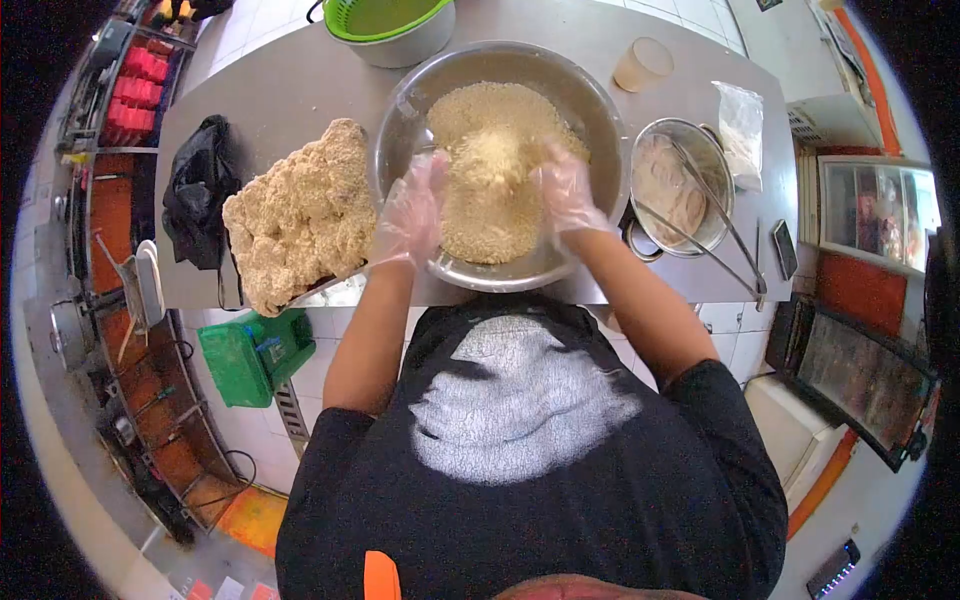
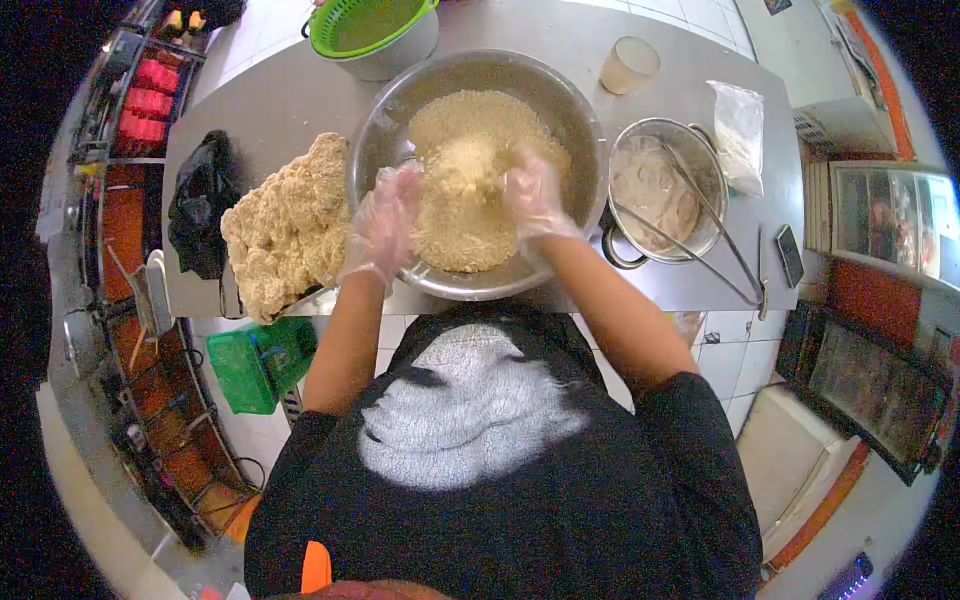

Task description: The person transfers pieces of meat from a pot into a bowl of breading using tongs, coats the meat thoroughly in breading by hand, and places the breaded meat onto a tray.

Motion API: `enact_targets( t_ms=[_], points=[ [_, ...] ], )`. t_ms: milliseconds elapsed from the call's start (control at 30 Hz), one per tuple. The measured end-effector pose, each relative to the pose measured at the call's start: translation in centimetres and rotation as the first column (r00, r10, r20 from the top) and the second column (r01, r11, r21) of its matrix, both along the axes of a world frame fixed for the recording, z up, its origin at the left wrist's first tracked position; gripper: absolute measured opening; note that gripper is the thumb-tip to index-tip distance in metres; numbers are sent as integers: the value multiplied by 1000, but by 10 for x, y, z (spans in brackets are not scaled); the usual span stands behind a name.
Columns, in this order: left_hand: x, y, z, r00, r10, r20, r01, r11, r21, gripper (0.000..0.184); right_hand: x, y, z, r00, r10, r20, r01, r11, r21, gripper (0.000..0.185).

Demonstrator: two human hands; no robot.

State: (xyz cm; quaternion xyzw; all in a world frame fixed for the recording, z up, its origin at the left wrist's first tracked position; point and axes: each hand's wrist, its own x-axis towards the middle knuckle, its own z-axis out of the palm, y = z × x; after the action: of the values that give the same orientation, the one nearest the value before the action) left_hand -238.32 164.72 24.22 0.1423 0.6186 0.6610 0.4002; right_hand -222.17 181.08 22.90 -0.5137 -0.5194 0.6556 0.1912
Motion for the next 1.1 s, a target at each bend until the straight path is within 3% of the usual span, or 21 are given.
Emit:
enact_targets(
  t_ms=[33,67,100,167,200,267,300,333,400,433,500,533,600,667,733,800,900,1000,1067,1100],
  points=[
    [-8,-7,-19,982,-51,-183,53,999,7,59,-6,18,-1,1000,-7,22,4,990,139,30],
    [-9,-7,-8,950,-129,-284,113,991,-71,56,-16,31,6,983,85,161,-147,894,423,29],
    [-10,-8,4,902,-207,-378,160,975,-151,53,-25,43,9,940,125,317,-309,704,640,29],
    [11,-8,93,838,-422,-346,241,855,-458,47,-60,54,8,836,437,332,-533,792,298,28],
    [9,-13,90,688,-549,-475,283,806,-520,44,-82,59,5,757,585,292,-635,765,113,28],
    [10,-33,75,296,-734,-611,309,679,-666,40,-117,57,-52,695,638,331,-657,751,-68,28],
    [14,-41,68,346,-697,-628,330,717,-614,35,-123,55,-59,629,681,376,-709,700,-81,28],
    [14,-42,65,264,-736,-623,320,676,-663,34,-129,54,-64,558,717,418,-758,645,-95,28],
    [17,-52,65,105,-809,-579,291,582,-760,34,-131,54,-49,326,756,568,-913,408,-19,30],
    [16,-55,66,84,-776,-625,337,613,-715,34,-135,53,-46,359,746,560,-903,429,8,31],
    [18,-61,61,-31,-754,-656,253,629,-735,35,-145,54,-45,427,722,545,-878,475,60,33],
    [19,-64,56,-86,-744,-662,214,635,-742,36,-143,51,-46,563,691,453,-786,618,35,33],
    [20,-65,48,-56,-704,-708,252,676,-693,40,-135,44,-49,790,546,280,-551,832,-67,34],
    [23,-66,42,-79,-695,-715,212,689,-693,42,-142,47,-43,681,652,333,-687,726,-19,31],
    [23,-70,32,-95,-668,-738,233,706,-669,46,-143,47,-37,487,765,421,-865,489,112,28],
    [18,-67,23,-111,-624,-773,233,740,-631,50,-139,49,-41,190,787,587,-963,34,267,25],
    [23,-73,9,-111,-572,-813,216,784,-582,53,-124,10,-57,567,751,339,-776,625,-85,21],
    [26,-75,1,-99,-539,-836,210,810,-547,53,-124,4,-39,535,774,339,-779,608,-157,21],
    [25,-76,5,-102,-544,-833,227,803,-551,53,-126,17,-42,180,874,451,-981,196,12,21],
    [25,-75,4,-88,-545,-834,232,803,-550,53,-124,19,-44,-4,855,519,-997,-44,65,21]
  ],
)
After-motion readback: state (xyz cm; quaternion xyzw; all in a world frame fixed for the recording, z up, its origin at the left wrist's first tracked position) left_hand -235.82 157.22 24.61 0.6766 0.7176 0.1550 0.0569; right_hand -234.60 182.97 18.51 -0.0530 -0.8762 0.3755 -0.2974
